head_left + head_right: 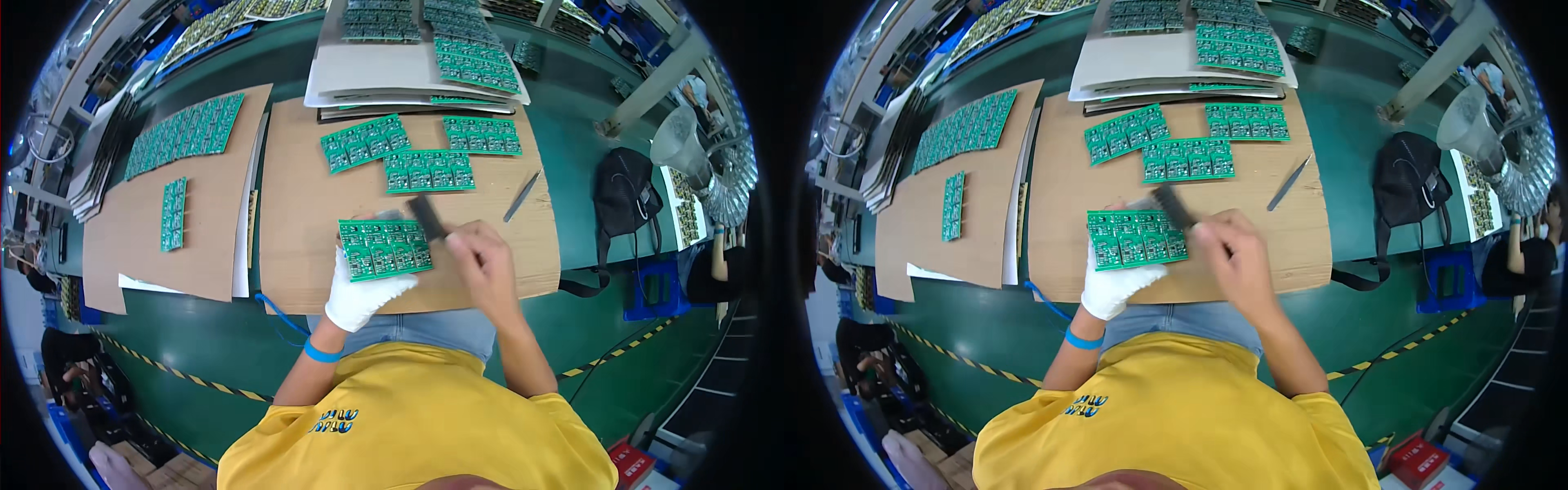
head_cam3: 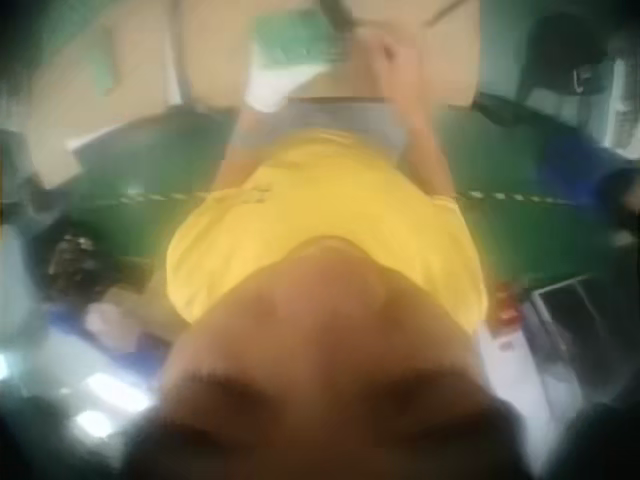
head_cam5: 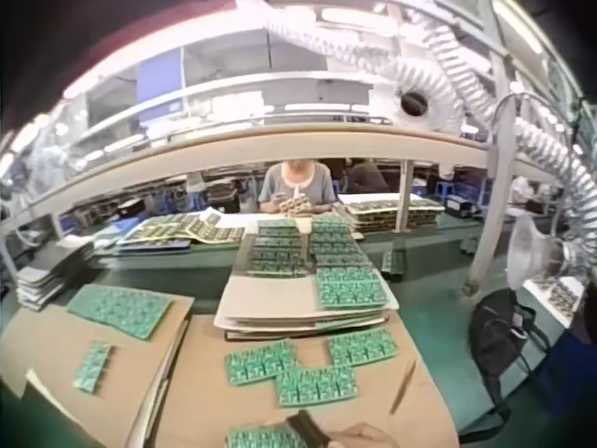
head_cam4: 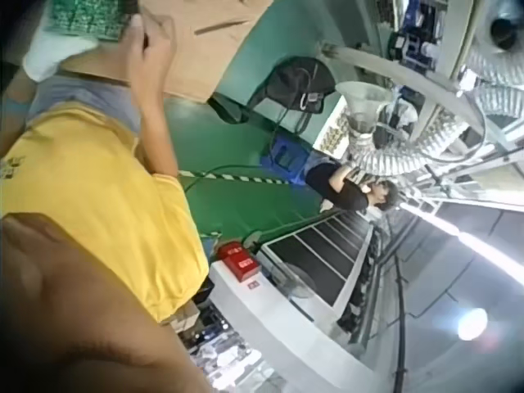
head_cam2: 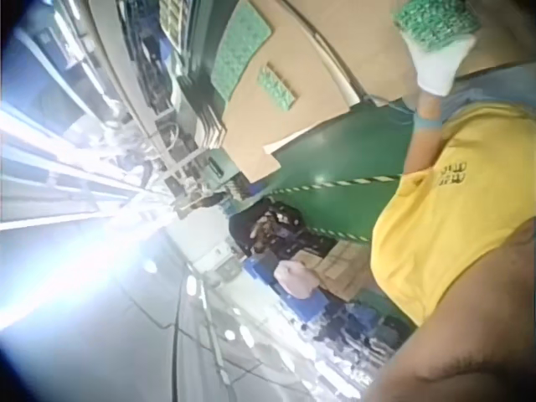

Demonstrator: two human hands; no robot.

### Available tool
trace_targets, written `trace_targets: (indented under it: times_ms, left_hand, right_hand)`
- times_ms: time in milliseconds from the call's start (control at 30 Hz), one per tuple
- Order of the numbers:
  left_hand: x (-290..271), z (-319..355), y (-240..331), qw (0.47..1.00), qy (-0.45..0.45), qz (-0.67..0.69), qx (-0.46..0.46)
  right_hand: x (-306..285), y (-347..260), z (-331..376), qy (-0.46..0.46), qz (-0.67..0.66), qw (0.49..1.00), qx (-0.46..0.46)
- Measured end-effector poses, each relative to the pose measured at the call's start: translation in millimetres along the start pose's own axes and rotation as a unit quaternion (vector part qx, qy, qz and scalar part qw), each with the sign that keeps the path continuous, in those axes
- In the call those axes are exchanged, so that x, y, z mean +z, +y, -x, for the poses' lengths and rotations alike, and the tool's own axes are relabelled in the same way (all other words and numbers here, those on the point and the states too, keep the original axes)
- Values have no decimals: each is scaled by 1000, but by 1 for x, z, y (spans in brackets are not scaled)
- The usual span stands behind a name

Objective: Cleaning and inspecting printed circuit boards using a brush at a manual assembly station.

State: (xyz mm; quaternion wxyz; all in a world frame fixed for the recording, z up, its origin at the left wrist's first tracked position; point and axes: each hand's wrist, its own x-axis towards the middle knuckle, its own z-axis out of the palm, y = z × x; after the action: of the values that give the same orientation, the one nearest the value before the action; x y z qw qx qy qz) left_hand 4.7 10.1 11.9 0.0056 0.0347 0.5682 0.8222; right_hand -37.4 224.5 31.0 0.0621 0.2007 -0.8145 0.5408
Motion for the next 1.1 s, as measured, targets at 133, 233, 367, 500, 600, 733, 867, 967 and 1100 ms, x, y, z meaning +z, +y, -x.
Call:
trace_targets:
  times_ms: [133, 233, 367, 500, 600, 733, 867, 967, 1100]
  left_hand:
    - [3, 8, -8, 1000, 19, 20, -7]
    - [1, 12, -12, 1000, 24, 10, -10]
    - [-4, 13, -14, 999, 15, -31, -2]
    - [-2, 12, -15, 999, 8, -8, 33]
    - [-1, 9, -15, 997, 18, -4, 74]
    - [0, 6, -20, 991, 1, -46, 128]
    - [-3, 9, -21, 992, 20, -40, 115]
    - [1, 10, -22, 993, 29, 43, 105]
    - [-8, 10, -17, 994, 1, 18, 108]
  right_hand:
    - [28, -61, 5, -40, 21, 999, 11]
    - [36, -65, 7, -46, 66, 996, -39]
    - [7, -28, 10, 5, 210, 976, 53]
    - [36, -72, 16, -49, 108, 991, -54]
    - [7, -29, 10, -37, 215, 976, 18]
    - [22, -62, 24, -72, 226, 971, -25]
    - [6, -51, 16, -54, 228, 972, -16]
    - [3, -37, 21, -50, 243, 968, -23]
    - [-12, -6, 25, -14, 232, 972, -34]
